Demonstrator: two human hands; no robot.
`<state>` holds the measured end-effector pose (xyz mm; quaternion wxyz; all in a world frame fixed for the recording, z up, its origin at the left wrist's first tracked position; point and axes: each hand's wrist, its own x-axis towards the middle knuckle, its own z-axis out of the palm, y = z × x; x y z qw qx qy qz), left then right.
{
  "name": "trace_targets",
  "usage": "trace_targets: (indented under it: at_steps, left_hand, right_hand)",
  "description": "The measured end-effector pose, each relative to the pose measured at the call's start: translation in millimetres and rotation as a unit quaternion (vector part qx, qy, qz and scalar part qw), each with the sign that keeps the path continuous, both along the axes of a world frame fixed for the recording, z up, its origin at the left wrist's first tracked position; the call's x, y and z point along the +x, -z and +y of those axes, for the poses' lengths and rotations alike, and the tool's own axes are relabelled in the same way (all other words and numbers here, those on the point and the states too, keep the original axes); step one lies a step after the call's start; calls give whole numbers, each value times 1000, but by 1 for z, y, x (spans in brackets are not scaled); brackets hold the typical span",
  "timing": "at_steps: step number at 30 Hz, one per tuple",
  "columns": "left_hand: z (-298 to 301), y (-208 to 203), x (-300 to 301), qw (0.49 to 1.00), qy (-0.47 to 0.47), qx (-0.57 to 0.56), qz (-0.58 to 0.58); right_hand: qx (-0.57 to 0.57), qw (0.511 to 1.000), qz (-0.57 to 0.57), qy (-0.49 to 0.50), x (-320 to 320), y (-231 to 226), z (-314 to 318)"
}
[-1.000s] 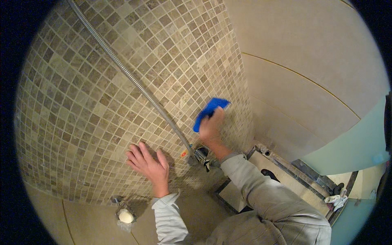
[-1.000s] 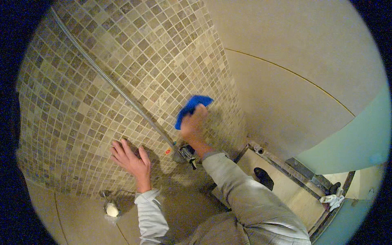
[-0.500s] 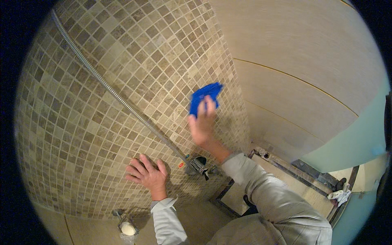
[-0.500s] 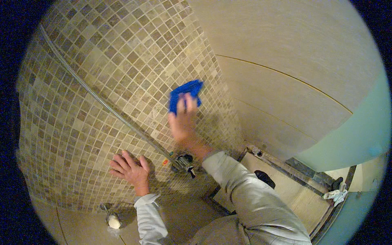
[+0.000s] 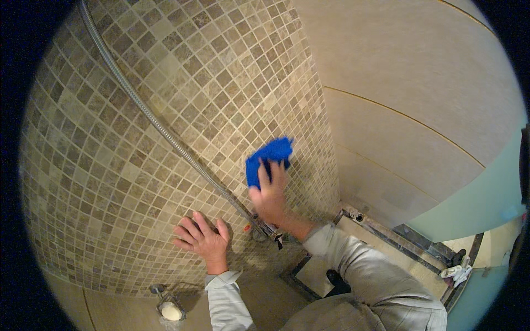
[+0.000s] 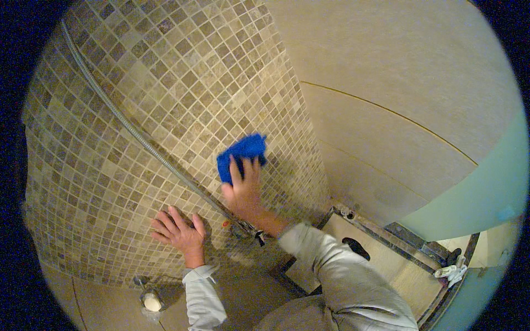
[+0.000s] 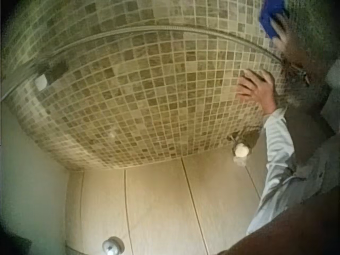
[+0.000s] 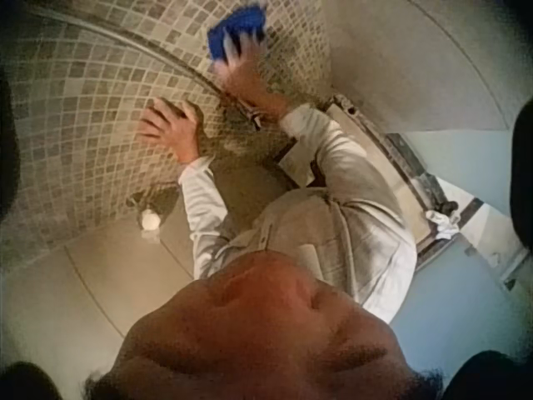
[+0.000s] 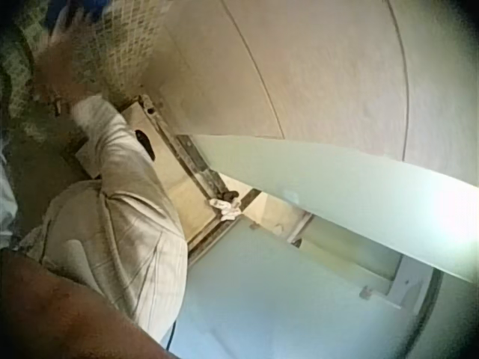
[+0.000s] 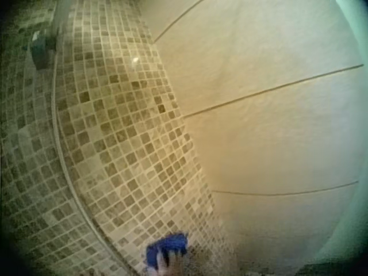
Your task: The person wipes the shower walls and fixtures with a blue cloth. They clean the tiled wall, shower head, and faucet area in a small tiled shower stall.
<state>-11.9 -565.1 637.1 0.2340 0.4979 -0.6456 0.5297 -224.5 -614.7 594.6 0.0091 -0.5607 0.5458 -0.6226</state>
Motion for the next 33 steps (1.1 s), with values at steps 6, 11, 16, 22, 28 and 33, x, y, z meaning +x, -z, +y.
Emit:
trace_targets:
  at_steps: [6,11,16,22,28,33]
  left_hand:
    - [1,3,4,1000,-7,-5,-4]
    - [-9,1,-12,1000,10,-15,3]
    - [-11,-1,-13,1000,21,-19,-7]
    - [-4,6,1,1000,2,-18,-4]
    - [-3,6,-1,1000,-9,-14,-12]
    - [-3,4,0,1000,-10,-18,-14]
  right_hand:
    - [-105,978,-145,107,-97,4,-98]
    - [64,949,-277,139,-114,98,-109]
    - [93,993,-32,69,-25,113,-43]
    - [-17,993,-35,112,-86,-9,-81]
    - [-57,989,-77,109,-188,49,-133]
    - [110,945,-276,137,-149,170,-129]
